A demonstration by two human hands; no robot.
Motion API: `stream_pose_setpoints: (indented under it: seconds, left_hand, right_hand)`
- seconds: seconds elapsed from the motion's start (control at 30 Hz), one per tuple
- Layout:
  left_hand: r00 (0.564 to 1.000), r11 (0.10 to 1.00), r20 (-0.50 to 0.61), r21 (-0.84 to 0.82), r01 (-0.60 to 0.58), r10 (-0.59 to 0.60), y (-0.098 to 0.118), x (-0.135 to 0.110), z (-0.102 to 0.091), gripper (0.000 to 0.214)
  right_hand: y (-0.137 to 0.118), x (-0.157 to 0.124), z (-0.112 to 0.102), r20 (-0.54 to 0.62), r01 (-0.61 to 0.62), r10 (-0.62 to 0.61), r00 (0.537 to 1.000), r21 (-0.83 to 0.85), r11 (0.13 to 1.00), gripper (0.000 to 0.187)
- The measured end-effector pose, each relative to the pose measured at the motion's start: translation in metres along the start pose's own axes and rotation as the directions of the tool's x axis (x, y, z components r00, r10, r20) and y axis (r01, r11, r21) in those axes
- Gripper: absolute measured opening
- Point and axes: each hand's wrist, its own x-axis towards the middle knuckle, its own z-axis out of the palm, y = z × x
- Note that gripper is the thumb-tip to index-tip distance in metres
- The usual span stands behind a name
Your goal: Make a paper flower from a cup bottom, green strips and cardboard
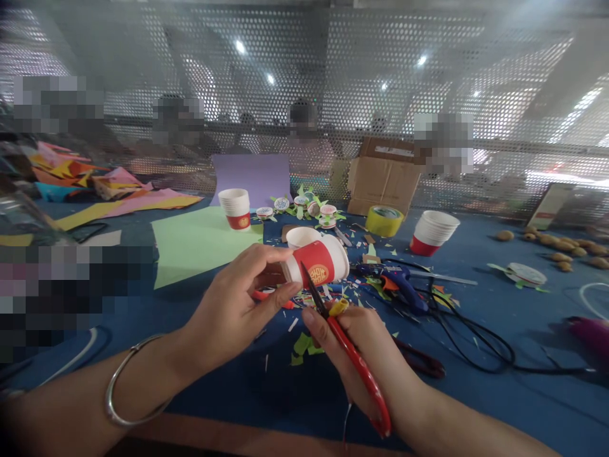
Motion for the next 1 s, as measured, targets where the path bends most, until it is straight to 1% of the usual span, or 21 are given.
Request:
stream_pose_setpoints:
  seconds: [0.1,0.17,0.23,0.33,0.4,0.43,0.47,0.5,0.53,0.6,0.67,0.7,0.77,0.83,0.9,1.0]
  left_hand:
    - [1.000,1.000,0.012,-0.009,0.021,-0.021,0.003,-0.001,0.000,0.031]
    - [1.000,1.000,0.012,0.001,0.015,-0.015,0.004,-0.002,0.000,0.032]
    - [1.000,0.999,0.005,0.032,-0.013,0.012,0.005,-0.002,0.000,0.032]
    - [0.996,0.992,-0.006,0.094,-0.084,0.085,0.005,-0.002,-0.001,0.029]
    - [0.996,0.993,-0.006,0.074,-0.087,0.088,0.007,-0.002,-0.001,0.028]
    - [0.999,0.998,-0.004,0.018,-0.053,0.054,0.008,-0.002,-0.001,0.030]
    - [1.000,0.997,0.000,-0.072,0.009,-0.009,0.009,-0.002,0.000,0.034]
    - [0.995,0.978,0.011,-0.187,0.095,-0.095,0.010,-0.002,0.000,0.039]
    - [0.981,0.932,0.032,-0.307,0.191,-0.190,0.011,-0.001,0.001,0.043]
    - [0.932,0.797,0.093,-0.493,0.349,-0.351,0.011,0.001,0.003,0.047]
    - [0.881,0.681,0.155,-0.581,0.447,-0.447,0.010,0.004,0.004,0.044]
    - [0.864,0.645,0.180,-0.599,0.475,-0.470,0.009,0.005,0.004,0.042]
    - [0.848,0.605,0.211,-0.619,0.501,-0.487,0.007,0.007,0.003,0.039]
    - [0.859,0.616,0.209,-0.620,0.486,-0.467,0.005,0.007,0.002,0.036]
    - [0.885,0.662,0.189,-0.601,0.447,-0.426,0.004,0.007,0.001,0.034]
    - [0.918,0.740,0.160,-0.549,0.389,-0.363,0.006,0.004,0.001,0.029]
  right_hand:
    - [0.000,-0.001,0.000,0.011,-0.044,0.044,0.999,0.013,0.999,0.071]
    - [0.000,-0.001,0.000,0.019,-0.051,0.050,0.999,0.025,0.998,0.073]
    - [0.000,-0.001,0.000,0.015,-0.031,0.030,0.999,0.029,0.999,0.074]
    - [-0.001,-0.001,0.000,-0.009,-0.003,0.003,1.000,0.005,1.000,0.073]
    - [-0.003,-0.001,0.000,-0.019,0.010,-0.011,1.000,-0.016,1.000,0.073]
    - [-0.004,-0.002,-0.001,-0.024,0.016,-0.017,1.000,-0.021,1.000,0.073]
    - [-0.005,-0.002,-0.001,-0.027,0.025,-0.026,0.999,-0.022,0.999,0.073]
    - [-0.005,-0.003,-0.002,-0.029,0.032,-0.032,0.999,-0.022,0.999,0.072]
    - [-0.005,-0.003,-0.002,-0.030,0.036,-0.037,0.999,-0.021,0.999,0.071]
    - [-0.004,-0.002,-0.002,-0.033,0.047,-0.048,0.998,-0.026,0.999,0.069]
    - [-0.002,0.000,-0.001,-0.041,0.059,-0.061,0.997,-0.045,0.997,0.067]
    - [-0.001,0.001,-0.001,-0.047,0.064,-0.066,0.997,-0.054,0.996,0.066]
    - [0.001,0.003,0.000,-0.056,0.065,-0.069,0.996,-0.065,0.996,0.063]
    - [0.002,0.004,0.000,-0.055,0.055,-0.059,0.997,-0.071,0.996,0.063]
    - [0.001,0.005,0.000,-0.047,0.050,-0.054,0.997,-0.082,0.995,0.064]
    - [0.000,0.004,-0.001,-0.026,0.087,-0.090,0.996,-0.097,0.992,0.065]
